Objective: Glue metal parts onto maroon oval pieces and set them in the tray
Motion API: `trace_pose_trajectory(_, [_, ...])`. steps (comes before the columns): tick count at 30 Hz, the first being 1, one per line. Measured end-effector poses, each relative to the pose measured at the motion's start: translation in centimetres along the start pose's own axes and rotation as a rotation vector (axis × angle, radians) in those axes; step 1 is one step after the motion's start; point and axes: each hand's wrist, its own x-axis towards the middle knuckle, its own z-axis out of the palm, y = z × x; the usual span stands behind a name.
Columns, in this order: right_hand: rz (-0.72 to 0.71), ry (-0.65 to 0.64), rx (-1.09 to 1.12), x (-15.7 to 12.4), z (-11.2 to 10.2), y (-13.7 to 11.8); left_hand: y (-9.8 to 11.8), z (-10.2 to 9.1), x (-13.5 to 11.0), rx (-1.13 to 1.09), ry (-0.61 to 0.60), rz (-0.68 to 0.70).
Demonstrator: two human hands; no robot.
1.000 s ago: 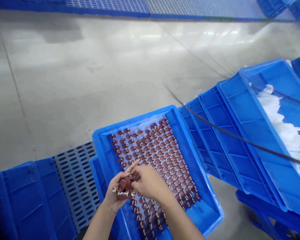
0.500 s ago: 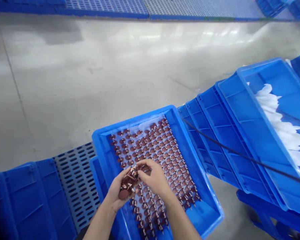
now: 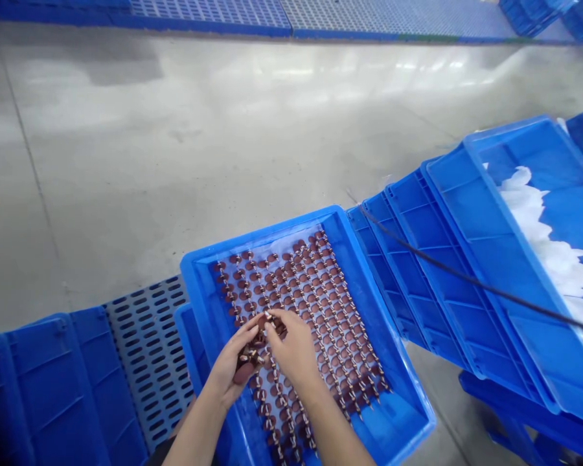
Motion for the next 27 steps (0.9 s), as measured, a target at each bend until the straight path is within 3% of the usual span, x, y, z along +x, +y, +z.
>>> trace_pose_trajectory(5, [-0.012, 0.159, -0.137, 5.8, 0.7, 0.4, 0.6, -1.1, 0.1, -0.068, 0.014, -0.053])
trace_pose_trajectory(9, [-0.026, 0.222, -0.330, 11.8, 2.7, 0.9, 0.7, -1.6, 0.3, -0.116, 0.006, -0.071])
trace_pose_trajectory(12, [0.011, 0.255, -0.471, 14.4, 4.3, 1.2, 0.7, -2.0, 0.4, -0.142, -0.005, -0.077])
trace_pose_trajectory(21, [0.057, 0.264, -0.632, 15.9, 6.4, 1.5, 1.2, -2.5, 0.4, -0.200, -0.051, -0.115])
trace_pose_trajectory(27, [0.045, 0.244, -0.525, 15.3, 5.1, 0.8, 1.1, -2.5, 0.7, -0.225, -0.075, -0.109])
